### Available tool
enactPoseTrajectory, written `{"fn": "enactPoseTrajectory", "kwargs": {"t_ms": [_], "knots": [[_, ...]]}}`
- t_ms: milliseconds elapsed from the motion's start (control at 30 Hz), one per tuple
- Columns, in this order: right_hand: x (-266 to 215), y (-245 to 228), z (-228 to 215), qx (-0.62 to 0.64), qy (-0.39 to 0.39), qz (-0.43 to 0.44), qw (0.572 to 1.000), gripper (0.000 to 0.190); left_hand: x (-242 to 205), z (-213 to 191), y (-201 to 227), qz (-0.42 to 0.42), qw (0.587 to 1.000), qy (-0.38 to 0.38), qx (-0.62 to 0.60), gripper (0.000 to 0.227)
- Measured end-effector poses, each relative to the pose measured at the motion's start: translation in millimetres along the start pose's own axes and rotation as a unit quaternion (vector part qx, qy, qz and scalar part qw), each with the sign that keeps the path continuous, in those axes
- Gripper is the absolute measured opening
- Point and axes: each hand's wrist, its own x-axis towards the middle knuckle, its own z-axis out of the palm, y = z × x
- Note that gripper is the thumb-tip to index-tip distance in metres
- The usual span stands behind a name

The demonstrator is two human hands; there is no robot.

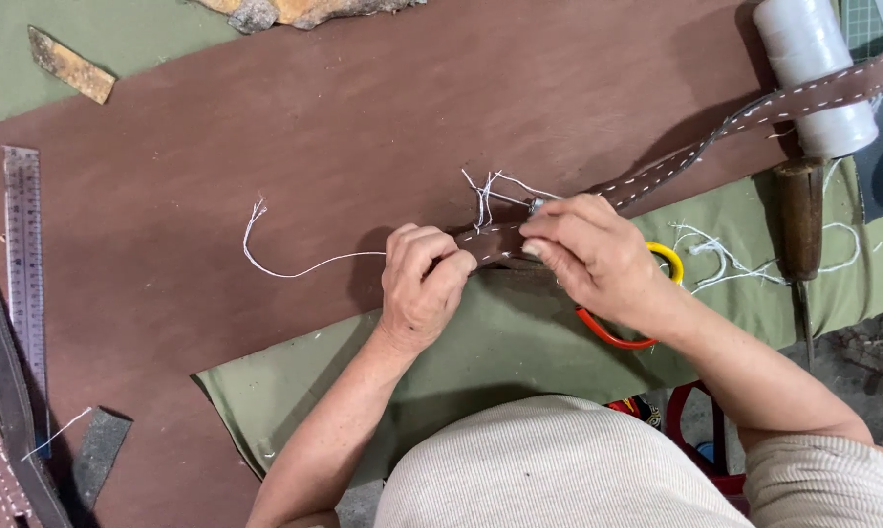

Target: Hand-stitching a leather belt using an awl and thread on a workbench.

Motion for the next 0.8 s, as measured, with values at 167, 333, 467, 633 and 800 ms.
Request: {"fn": "enactPoseTrajectory", "kwargs": {"t_ms": [167,333,467,633,800], "knots": [[35,-16,-15,0.017,-0.080,0.025,0.996,0.014,-4,4,0,0.013,1.000,0.018,-0.017,0.018],[52,-13,-12,0.021,-0.204,0.042,0.978,0.018,-11,5,-2,0.019,0.999,0.031,-0.031,0.018],[51,2,-7,0.112,-0.220,0.151,0.957,0.016,-11,3,0,-0.063,0.997,0.015,-0.047,0.018],[43,10,-4,0.128,-0.153,0.146,0.969,0.010,20,-15,13,-0.264,0.962,0.027,-0.065,0.015],[39,14,6,0.091,-0.130,0.078,0.984,0.009,19,-24,18,-0.521,0.803,-0.115,-0.267,0.015]]}}
